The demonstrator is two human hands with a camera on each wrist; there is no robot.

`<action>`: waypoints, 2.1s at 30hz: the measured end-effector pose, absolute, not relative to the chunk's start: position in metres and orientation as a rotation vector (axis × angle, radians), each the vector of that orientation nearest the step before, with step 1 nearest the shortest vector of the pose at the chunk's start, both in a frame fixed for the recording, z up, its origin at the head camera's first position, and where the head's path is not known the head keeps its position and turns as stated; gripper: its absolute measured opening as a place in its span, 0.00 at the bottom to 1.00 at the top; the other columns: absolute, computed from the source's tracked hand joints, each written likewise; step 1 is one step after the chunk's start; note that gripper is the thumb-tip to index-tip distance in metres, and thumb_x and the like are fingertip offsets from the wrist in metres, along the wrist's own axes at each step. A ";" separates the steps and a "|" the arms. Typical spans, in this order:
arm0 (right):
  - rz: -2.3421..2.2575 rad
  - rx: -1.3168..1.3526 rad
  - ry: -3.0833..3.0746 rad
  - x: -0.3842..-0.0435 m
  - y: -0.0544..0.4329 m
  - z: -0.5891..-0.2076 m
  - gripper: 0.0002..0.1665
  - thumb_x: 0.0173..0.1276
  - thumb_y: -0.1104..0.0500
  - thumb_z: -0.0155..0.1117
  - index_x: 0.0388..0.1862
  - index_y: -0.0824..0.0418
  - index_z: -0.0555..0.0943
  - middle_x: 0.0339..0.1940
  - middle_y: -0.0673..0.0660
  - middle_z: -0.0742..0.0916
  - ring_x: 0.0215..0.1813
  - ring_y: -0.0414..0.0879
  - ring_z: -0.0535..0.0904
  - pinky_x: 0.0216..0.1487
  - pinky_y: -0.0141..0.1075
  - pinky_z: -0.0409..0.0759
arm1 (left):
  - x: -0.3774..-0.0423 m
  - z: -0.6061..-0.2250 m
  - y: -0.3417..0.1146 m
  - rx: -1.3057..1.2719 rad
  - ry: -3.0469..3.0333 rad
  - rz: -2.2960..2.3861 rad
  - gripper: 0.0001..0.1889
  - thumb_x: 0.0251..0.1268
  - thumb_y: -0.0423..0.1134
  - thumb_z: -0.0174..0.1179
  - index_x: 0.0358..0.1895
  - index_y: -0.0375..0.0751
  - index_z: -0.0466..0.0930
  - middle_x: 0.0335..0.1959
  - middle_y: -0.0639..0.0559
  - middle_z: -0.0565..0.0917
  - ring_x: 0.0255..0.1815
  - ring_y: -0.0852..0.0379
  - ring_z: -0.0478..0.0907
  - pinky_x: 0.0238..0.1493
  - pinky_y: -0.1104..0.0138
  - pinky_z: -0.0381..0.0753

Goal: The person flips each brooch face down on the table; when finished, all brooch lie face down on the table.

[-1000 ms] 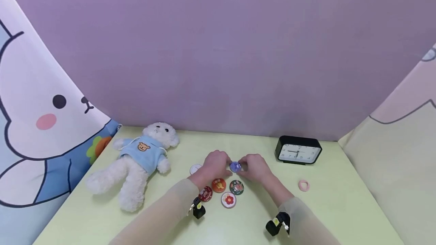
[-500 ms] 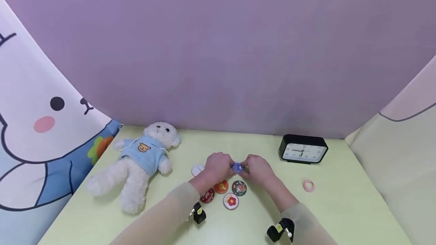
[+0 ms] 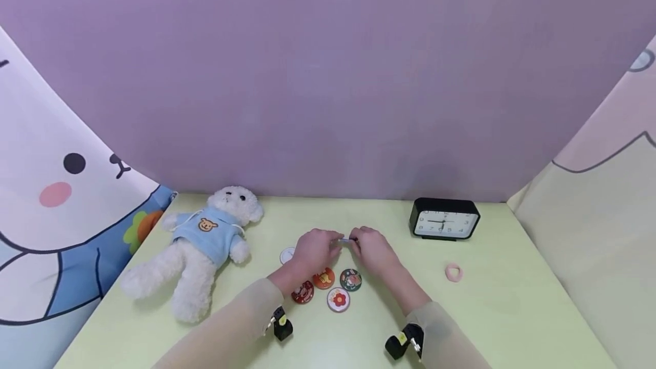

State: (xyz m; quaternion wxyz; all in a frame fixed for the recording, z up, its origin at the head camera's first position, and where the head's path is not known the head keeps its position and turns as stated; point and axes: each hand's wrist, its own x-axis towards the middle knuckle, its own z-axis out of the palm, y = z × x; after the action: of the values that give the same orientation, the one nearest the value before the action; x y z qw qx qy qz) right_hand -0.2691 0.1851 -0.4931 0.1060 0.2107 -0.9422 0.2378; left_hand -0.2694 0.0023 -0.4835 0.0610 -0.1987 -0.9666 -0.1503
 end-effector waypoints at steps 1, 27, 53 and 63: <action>0.735 0.600 -2.757 -0.270 0.186 -0.492 0.03 0.75 0.63 0.69 0.41 0.60 0.88 0.34 0.52 0.88 0.35 0.40 0.82 0.41 0.37 0.86 | -0.269 -0.483 0.002 -0.608 -2.914 -0.493 0.16 0.74 0.45 0.68 0.61 0.54 0.89 0.50 0.55 0.94 0.40 0.60 0.89 0.41 0.68 0.89; 1.184 0.657 -2.747 -0.266 0.200 -0.476 0.14 0.70 0.65 0.73 0.54 0.63 0.87 0.41 0.54 0.91 0.42 0.45 0.86 0.47 0.36 0.89 | -0.266 -0.479 -0.005 -0.689 -2.823 -0.916 0.21 0.63 0.42 0.78 0.58 0.46 0.90 0.49 0.51 0.92 0.52 0.53 0.88 0.56 0.65 0.89; 0.837 0.719 -2.794 -0.271 0.196 -0.505 0.19 0.61 0.63 0.81 0.51 0.63 0.89 0.44 0.55 0.91 0.50 0.51 0.85 0.58 0.50 0.84 | -0.278 -0.497 0.004 -0.808 -2.912 -0.446 0.15 0.65 0.47 0.76 0.50 0.45 0.92 0.40 0.55 0.92 0.41 0.59 0.84 0.59 0.64 0.82; 0.878 0.681 -2.816 -0.270 0.199 -0.501 0.21 0.62 0.63 0.78 0.55 0.65 0.88 0.48 0.59 0.91 0.52 0.54 0.84 0.59 0.54 0.84 | -0.274 -0.492 0.006 -0.750 -2.967 -0.438 0.24 0.64 0.48 0.76 0.60 0.42 0.88 0.50 0.49 0.90 0.53 0.52 0.84 0.62 0.63 0.84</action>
State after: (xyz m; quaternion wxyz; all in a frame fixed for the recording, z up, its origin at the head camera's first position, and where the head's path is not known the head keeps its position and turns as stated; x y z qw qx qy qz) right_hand -0.2696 0.1992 -0.5007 0.0572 0.2247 -0.9287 0.2895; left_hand -0.2741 0.0058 -0.4924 0.0251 -0.2426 -0.9594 -0.1416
